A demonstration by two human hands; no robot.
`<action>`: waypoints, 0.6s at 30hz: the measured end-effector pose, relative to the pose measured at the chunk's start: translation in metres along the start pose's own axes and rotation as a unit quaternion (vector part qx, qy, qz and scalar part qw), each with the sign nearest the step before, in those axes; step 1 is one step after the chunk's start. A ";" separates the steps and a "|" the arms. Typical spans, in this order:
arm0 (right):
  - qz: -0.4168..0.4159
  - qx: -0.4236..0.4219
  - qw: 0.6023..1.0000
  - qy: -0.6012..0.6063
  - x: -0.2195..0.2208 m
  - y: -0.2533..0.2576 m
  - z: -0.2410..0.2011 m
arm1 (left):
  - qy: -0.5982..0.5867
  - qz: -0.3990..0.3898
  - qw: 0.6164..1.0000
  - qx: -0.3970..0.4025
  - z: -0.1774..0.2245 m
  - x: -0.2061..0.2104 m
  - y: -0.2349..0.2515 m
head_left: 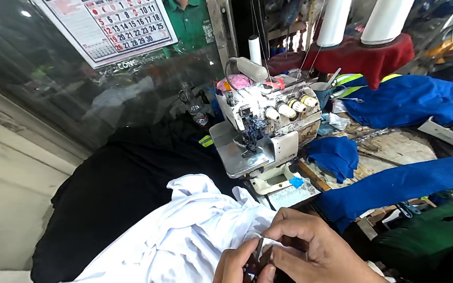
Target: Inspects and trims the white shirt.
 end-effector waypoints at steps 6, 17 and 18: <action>0.010 0.006 1.000 -0.011 -0.001 0.000 0.001 | -0.061 0.011 0.998 0.002 -0.004 0.002 -0.001; -0.045 0.028 0.994 0.091 -0.001 -0.002 0.007 | -0.078 0.014 0.997 0.004 -0.006 0.000 -0.001; -0.052 0.030 0.993 0.103 -0.001 -0.002 0.008 | -0.087 0.010 0.996 0.002 -0.006 0.000 0.000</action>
Point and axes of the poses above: each hand's wrist, its own y-axis towards the middle knuckle, its own x-axis out of the palm, z = x × y, the point moved 5 cm from there along y, towards the middle knuckle, and after that the axes turned 3 degrees about -x, right-handed, at the moved point
